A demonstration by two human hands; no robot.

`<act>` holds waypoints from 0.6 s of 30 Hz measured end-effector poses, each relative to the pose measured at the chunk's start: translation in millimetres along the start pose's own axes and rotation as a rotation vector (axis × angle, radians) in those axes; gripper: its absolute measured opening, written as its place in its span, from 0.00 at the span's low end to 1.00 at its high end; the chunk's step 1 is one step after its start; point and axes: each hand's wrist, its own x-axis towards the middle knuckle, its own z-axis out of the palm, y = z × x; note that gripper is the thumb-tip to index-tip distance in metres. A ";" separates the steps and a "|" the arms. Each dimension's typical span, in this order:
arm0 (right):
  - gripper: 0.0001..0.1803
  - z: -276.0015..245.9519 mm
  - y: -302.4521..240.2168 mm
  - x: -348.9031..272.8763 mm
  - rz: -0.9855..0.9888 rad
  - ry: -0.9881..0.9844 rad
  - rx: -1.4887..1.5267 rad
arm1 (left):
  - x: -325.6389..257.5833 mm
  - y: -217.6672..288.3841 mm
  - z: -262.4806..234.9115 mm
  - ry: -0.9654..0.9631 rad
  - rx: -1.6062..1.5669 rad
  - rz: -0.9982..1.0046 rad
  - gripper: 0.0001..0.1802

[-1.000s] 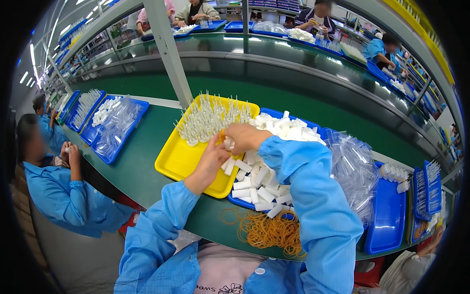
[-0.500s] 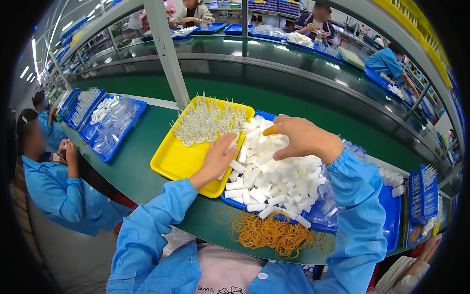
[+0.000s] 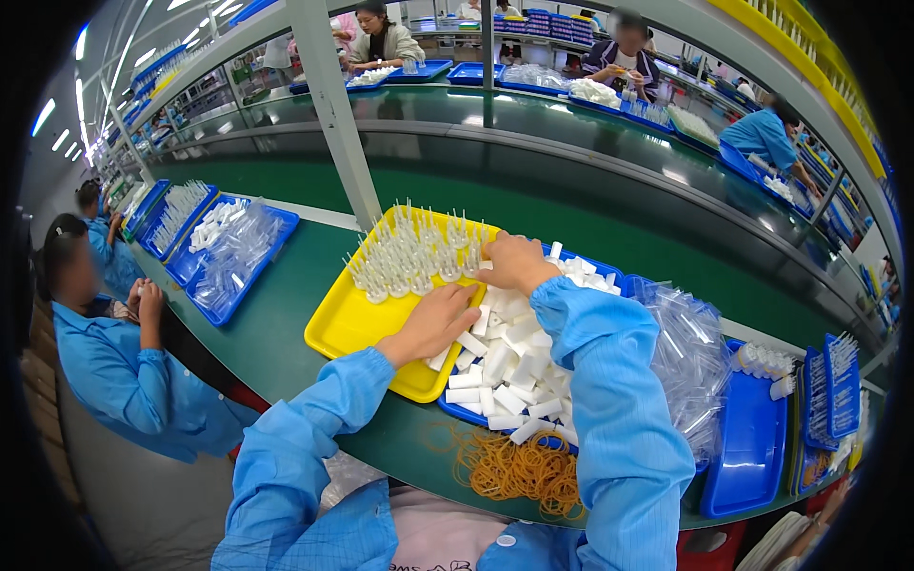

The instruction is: The person assembles small white plastic components by inserting them into clear plastic sleeves and securing them with rubber bands. They use a yellow-handled tool to tighten the bands and a pair of scissors to trim the excess. The finished units are placed into a yellow tray on the assembly line.

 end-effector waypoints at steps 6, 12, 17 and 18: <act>0.18 9.9 21.8 5.4 -0.116 -0.029 0.079 | -36.3 -20.5 -25.2 -0.151 -0.113 0.107 0.31; 0.22 -10.7 22.8 -27.5 -0.180 0.140 0.030 | -67.5 -4.8 -45.5 -0.233 0.035 0.239 0.37; 0.21 -19.4 -24.8 -53.9 -0.504 0.135 0.230 | -77.0 3.9 -59.7 -0.298 0.344 0.077 0.35; 0.20 -17.5 -37.1 -59.8 -0.532 0.098 0.218 | -79.2 4.0 -59.9 -0.280 0.348 0.068 0.34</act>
